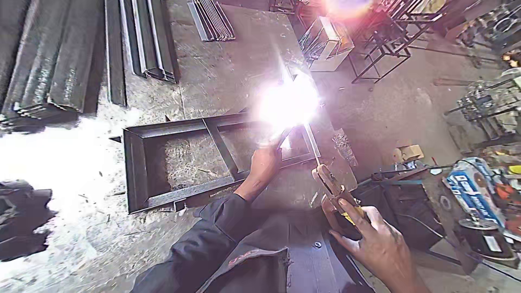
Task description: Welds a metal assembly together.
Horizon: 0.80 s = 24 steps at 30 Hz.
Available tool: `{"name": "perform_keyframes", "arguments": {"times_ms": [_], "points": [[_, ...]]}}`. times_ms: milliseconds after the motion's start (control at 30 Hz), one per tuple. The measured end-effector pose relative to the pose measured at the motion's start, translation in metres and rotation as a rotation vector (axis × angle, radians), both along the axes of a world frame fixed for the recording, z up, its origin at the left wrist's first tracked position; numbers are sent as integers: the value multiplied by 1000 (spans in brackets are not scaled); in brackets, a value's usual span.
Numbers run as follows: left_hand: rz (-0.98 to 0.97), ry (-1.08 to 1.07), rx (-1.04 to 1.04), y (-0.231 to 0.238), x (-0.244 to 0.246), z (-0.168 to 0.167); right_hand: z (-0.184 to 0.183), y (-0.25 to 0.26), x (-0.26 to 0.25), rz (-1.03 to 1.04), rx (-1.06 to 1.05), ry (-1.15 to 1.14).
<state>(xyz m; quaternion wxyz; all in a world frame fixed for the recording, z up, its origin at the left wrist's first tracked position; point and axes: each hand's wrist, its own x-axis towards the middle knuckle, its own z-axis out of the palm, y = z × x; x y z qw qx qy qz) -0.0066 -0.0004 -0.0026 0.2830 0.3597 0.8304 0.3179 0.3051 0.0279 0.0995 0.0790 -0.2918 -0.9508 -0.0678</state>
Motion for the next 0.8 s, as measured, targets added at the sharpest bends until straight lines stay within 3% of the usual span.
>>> {"name": "perform_keyframes", "arguments": {"times_ms": [800], "points": [[-14, -19, 27, -3, -1, 4, -5, -21, -14, -89, 19, -20]]}}
